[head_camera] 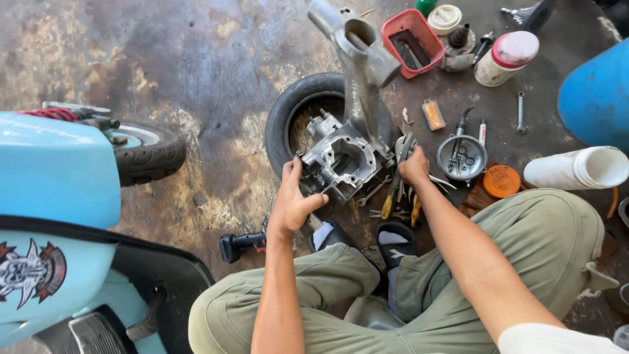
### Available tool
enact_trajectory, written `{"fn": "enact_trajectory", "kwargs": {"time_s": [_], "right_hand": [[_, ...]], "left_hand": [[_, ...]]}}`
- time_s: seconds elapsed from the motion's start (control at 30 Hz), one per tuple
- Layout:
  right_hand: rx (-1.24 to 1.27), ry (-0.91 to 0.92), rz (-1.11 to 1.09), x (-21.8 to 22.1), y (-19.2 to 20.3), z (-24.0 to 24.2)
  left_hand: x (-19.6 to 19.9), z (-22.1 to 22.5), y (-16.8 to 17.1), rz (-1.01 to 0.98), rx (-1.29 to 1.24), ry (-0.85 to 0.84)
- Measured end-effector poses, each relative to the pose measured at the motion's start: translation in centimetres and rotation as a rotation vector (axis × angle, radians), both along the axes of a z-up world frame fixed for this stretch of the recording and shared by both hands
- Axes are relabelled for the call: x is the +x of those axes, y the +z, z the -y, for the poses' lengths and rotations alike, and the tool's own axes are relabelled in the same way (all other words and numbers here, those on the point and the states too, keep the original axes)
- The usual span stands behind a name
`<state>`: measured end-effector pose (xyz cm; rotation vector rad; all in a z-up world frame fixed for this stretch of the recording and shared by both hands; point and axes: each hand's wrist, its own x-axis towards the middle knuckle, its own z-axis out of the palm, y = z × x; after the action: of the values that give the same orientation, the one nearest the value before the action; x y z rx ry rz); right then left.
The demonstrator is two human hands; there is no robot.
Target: Inspecting and cleaning a motorcycle engine crankcase using a cloth
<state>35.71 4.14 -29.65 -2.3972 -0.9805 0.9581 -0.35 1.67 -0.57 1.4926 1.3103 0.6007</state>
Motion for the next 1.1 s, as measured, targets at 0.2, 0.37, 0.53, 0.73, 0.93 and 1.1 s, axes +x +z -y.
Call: {"fn": "enact_trajectory", "kwargs": {"time_s": [0.2,0.37,0.53,0.73,0.93,1.1], "right_hand": [[0.538,-0.225,0.085,-1.5,8.0,-0.1],[0.873,0.047,-0.086,-8.2,25.1,-0.4],[0.632,0.638,-0.157,-12.7,31.7,0.6],[0.366,0.825,0.079,-14.4,32.0,-0.1],[0.424,0.741,-0.083,-13.1,29.1,-1.6],[0.384,0.626,-0.138,-13.2,28.2,-2.2]], "left_hand": [[0.3,0.3,0.4,-0.017,-0.014,0.004],[0.1,0.2,-0.3,-0.010,-0.004,0.016],[0.1,0.4,0.0,-0.024,-0.001,0.002],[0.1,0.5,0.8,-0.018,-0.009,0.007],[0.2,0.5,0.5,-0.020,0.001,0.007],[0.1,0.6,0.5,-0.004,-0.003,0.002]]}}
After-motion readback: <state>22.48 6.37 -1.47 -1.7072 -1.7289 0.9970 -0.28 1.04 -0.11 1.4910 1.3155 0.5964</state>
